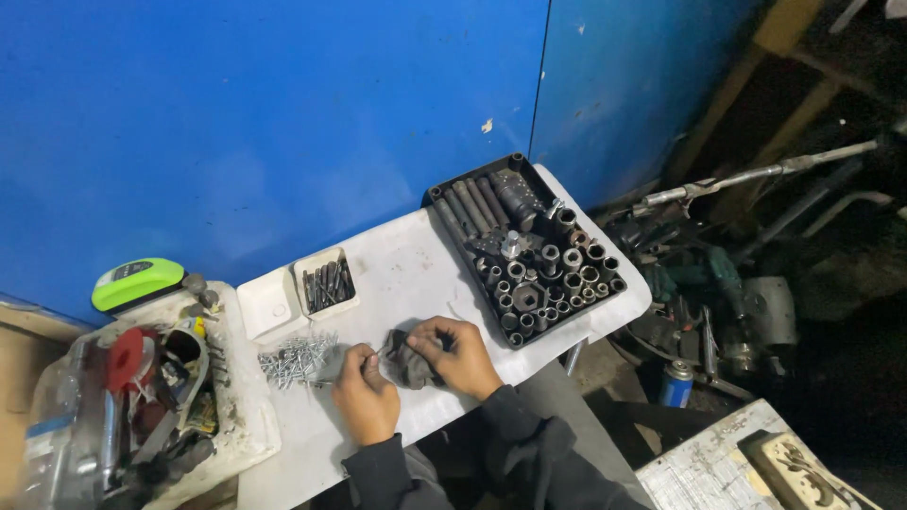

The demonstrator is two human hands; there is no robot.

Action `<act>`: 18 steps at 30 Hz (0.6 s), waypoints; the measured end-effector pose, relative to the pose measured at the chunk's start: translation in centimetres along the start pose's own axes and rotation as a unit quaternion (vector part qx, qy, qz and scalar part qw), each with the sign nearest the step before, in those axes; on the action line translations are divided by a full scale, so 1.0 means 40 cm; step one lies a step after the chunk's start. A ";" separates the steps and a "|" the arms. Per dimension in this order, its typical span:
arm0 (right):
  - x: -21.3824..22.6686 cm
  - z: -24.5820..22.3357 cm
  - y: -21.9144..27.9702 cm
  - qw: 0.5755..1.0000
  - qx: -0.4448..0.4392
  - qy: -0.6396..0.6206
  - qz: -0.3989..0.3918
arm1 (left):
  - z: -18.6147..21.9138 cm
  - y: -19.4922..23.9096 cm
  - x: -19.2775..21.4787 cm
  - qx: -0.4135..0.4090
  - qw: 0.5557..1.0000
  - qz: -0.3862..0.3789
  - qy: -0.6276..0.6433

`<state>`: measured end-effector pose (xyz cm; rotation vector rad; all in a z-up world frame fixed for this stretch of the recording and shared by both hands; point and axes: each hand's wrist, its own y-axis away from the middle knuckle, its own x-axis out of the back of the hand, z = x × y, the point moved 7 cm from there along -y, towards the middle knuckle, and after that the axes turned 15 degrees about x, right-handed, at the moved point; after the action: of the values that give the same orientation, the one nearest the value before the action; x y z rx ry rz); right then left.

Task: Cleaning a small mechanical engine component using a cloth and a thin wire tool.

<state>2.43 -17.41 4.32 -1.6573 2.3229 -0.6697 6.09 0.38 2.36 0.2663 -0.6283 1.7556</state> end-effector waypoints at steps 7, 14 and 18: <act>0.010 0.026 0.004 0.998 -0.019 -0.028 0.046 | 0.047 0.016 -0.010 -0.046 0.995 -0.082 0.040; -0.010 0.062 0.013 0.998 -0.061 -0.022 0.018 | 0.029 0.014 -0.006 0.015 0.997 -0.080 0.003; -0.012 0.055 0.015 0.999 -0.034 -0.034 -0.017 | 0.015 0.017 -0.023 0.000 0.997 -0.079 -0.017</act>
<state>3.00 -17.32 2.07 -1.7255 2.2988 -0.5383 5.62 -0.82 2.22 0.3374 -0.6155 1.6013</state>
